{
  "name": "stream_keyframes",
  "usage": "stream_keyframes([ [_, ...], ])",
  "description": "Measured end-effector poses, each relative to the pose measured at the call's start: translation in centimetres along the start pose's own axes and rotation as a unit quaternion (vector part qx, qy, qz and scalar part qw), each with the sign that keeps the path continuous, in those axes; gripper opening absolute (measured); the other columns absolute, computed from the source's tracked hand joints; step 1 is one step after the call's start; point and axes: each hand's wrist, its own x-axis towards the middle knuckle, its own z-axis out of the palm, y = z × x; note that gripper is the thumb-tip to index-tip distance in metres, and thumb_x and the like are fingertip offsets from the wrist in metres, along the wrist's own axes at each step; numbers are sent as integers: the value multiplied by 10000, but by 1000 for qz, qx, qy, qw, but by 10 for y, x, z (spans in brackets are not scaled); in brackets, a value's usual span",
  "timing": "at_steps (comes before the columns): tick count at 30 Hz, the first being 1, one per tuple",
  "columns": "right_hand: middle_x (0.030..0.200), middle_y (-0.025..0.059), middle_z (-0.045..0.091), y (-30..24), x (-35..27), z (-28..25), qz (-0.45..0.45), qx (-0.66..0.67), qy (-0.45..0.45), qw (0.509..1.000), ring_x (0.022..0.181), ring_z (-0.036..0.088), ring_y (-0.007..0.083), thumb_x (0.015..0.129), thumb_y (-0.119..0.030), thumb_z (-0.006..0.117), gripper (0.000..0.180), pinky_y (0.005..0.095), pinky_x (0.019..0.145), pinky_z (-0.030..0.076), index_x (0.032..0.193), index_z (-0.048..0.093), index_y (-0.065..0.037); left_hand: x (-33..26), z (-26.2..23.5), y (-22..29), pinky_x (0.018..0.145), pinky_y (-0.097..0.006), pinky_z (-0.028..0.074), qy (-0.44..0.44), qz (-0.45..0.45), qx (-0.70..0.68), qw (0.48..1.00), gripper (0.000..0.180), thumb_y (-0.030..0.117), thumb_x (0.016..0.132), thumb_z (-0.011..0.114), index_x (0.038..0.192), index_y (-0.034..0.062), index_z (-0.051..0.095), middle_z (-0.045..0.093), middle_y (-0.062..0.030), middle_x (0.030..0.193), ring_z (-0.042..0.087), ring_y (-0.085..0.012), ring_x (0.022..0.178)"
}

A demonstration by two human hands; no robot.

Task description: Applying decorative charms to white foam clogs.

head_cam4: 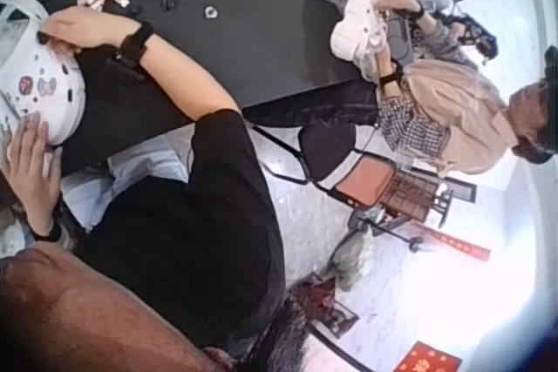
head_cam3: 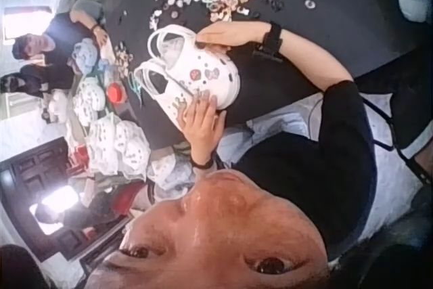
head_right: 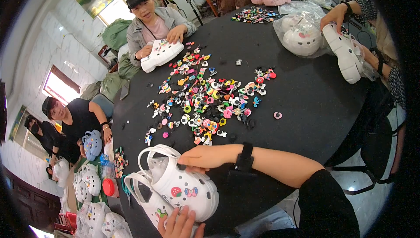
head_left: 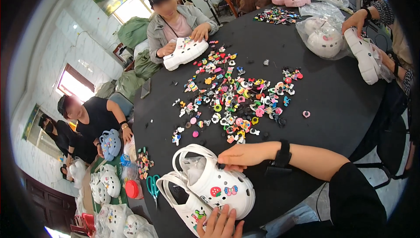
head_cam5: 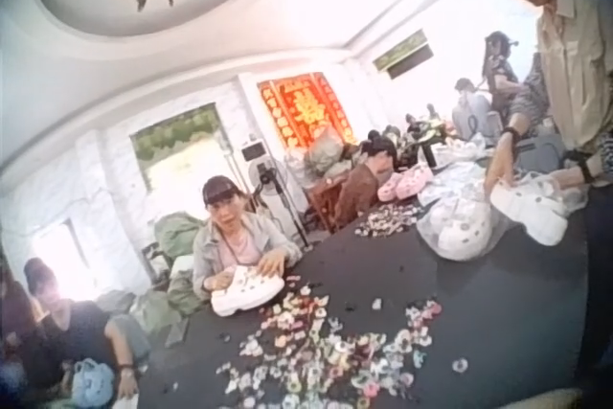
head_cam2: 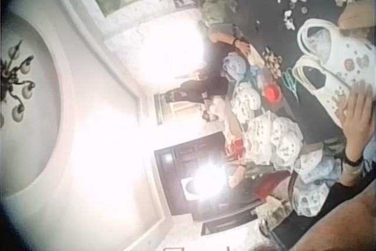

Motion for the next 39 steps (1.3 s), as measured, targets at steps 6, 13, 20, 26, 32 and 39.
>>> stream_keyframes([
  [6, 605, -34, 359, -33, -3, -29, 41, 427, 246, 869, 508, 358, 88, 1040, -455, 332, 480, 243, 462, 303, 985, 553, -33, 2, -5, -2, 1063, -474, 290, -8, 0, 12, 1000, 482, 249, 784, 726, 1236, 120, 620, 596, -63, 1306, 527, -254, 1231],
  [13, 607, -61, 279, 4, -8, -50, -77, 639, 286, 710, 527, 303, 70, 1037, -424, 379, 368, 227, 477, 276, 853, 465, -117, 0, -1, 1, 1064, -467, 285, -7, -12, 2, 1000, 490, 238, 780, 724, 1243, 120, 617, 595, -60, 1307, 533, -242, 1224],
  [20, 740, 1, 539, -27, -12, -43, -132, 616, 292, 719, 615, 484, 113, 1000, -502, 429, 457, 233, 545, 406, 1088, 538, -66, -3, -2, 3, 1052, -470, 300, 8, -10, 13, 1000, 494, 230, 778, 724, 1248, 121, 615, 600, -65, 1299, 543, -245, 1207],
  [26, 716, 43, 602, -55, -21, 23, -101, -278, 59, 953, 615, 615, 176, 824, -454, 714, 392, 310, 531, 460, 899, 587, -91, 1, -5, 3, 1037, -474, 317, 7, -13, 8, 1000, 475, 220, 786, 721, 1238, 115, 620, 605, -75, 1291, 560, -252, 1185],
  [32, 702, 99, 626, -54, -19, 33, -20, -322, 53, 945, 698, 650, 315, 723, -479, 750, 465, 396, 571, 476, 825, 550, -73, 2, -4, 3, 1031, -459, 329, 23, -8, 3, 1000, 452, 209, 791, 718, 1221, 103, 628, 618, -86, 1272, 573, -247, 1178],
  [39, 762, 104, 629, -58, -33, 44, -68, -422, 34, 904, 694, 657, 320, 819, -552, 649, 500, 401, 547, 491, 841, 531, -67, 1, -4, 3, 1028, -446, 336, 21, -16, -4, 1000, 438, 202, 789, 718, 1207, 99, 636, 627, -86, 1257, 578, -245, 1177],
])
